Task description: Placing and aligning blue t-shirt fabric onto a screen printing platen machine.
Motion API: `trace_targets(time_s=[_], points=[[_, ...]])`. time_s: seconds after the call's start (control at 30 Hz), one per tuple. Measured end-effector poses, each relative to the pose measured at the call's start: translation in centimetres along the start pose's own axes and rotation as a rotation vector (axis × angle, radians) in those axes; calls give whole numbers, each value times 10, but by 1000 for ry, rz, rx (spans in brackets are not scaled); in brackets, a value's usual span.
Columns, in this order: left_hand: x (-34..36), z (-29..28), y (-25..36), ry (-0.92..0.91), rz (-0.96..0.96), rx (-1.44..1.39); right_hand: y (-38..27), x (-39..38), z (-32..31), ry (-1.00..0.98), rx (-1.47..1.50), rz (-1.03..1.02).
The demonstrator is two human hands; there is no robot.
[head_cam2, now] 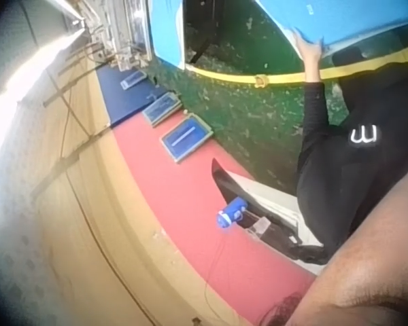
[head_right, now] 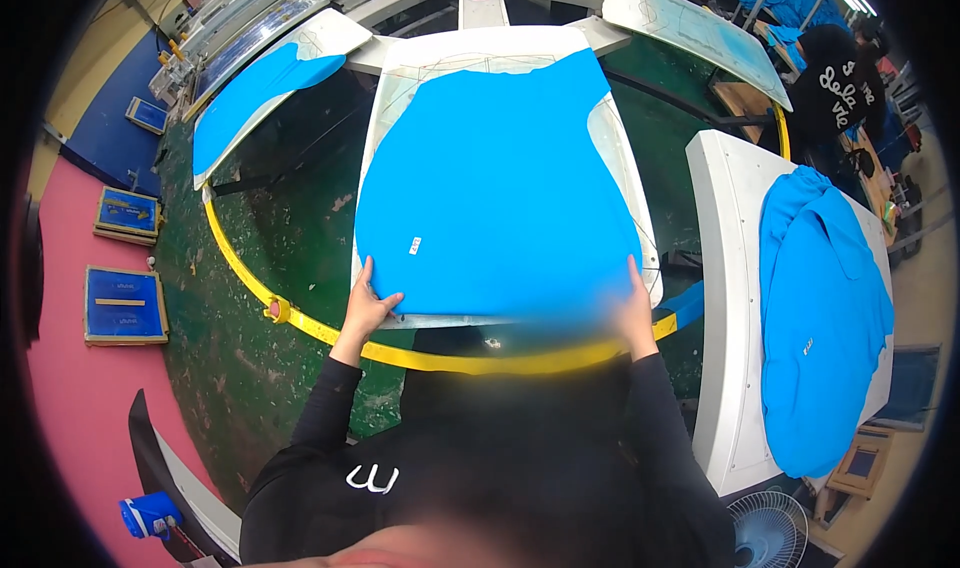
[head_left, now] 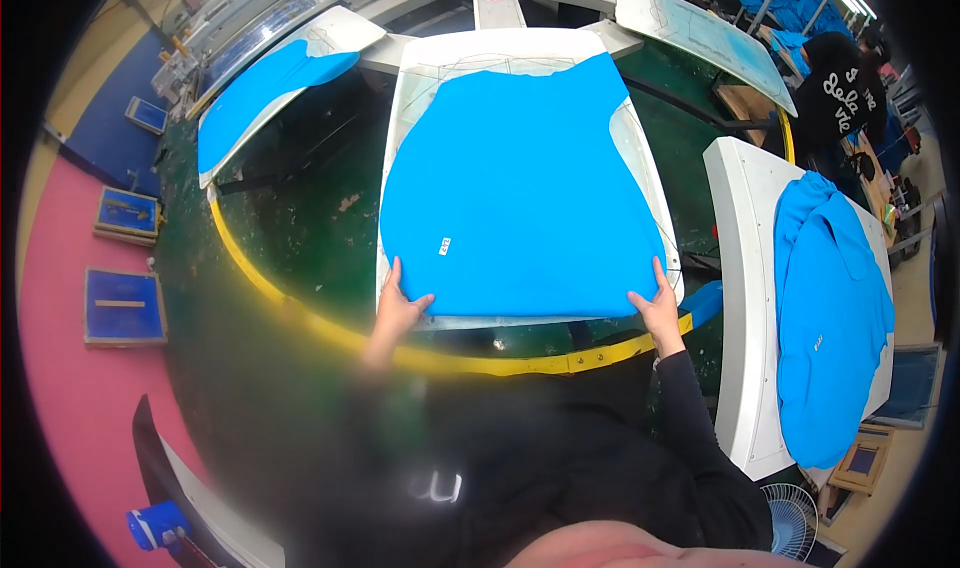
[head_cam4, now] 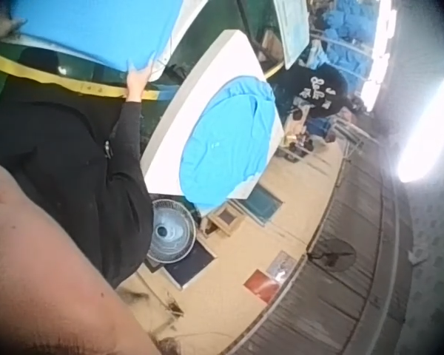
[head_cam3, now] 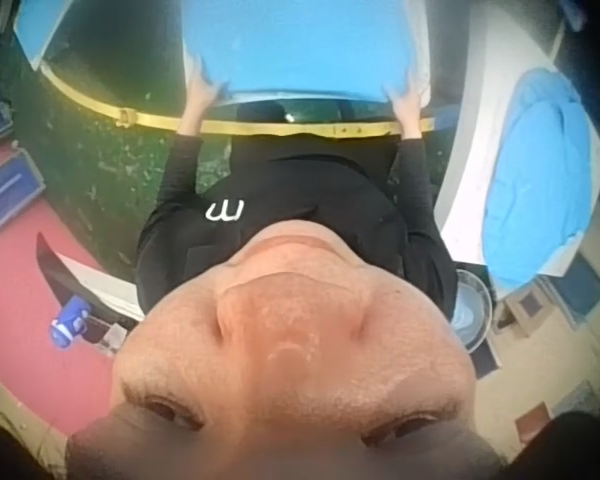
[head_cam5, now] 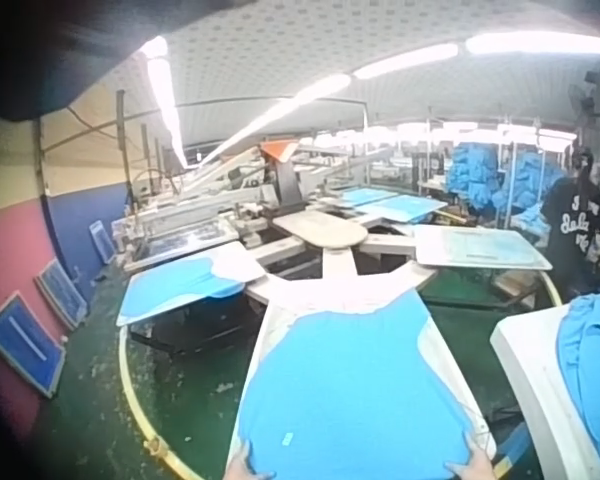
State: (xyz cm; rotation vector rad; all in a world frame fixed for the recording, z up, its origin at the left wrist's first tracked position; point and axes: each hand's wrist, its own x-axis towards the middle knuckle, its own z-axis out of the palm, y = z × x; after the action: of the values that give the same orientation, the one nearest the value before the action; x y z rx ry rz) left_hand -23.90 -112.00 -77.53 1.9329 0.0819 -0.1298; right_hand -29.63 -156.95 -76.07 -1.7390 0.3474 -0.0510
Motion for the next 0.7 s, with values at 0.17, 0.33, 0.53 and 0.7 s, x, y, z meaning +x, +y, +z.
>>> trace_targets(time_s=[0.17, 0.33, 0.53, 0.7], points=[[2, 0, -4, 22, 106, 155, 7, 2, -4, -24, -56, -23], [-8, 14, 0, 130, 67, 123, 15, 2, 1, 84, -238, -234], [-28, 42, -5, 158, 92, 63, 12, -18, 25, 127, -157, -175], [-38, 41, 10, 206, -94, -279, -4, -26, 27, 99, 70, 62]])
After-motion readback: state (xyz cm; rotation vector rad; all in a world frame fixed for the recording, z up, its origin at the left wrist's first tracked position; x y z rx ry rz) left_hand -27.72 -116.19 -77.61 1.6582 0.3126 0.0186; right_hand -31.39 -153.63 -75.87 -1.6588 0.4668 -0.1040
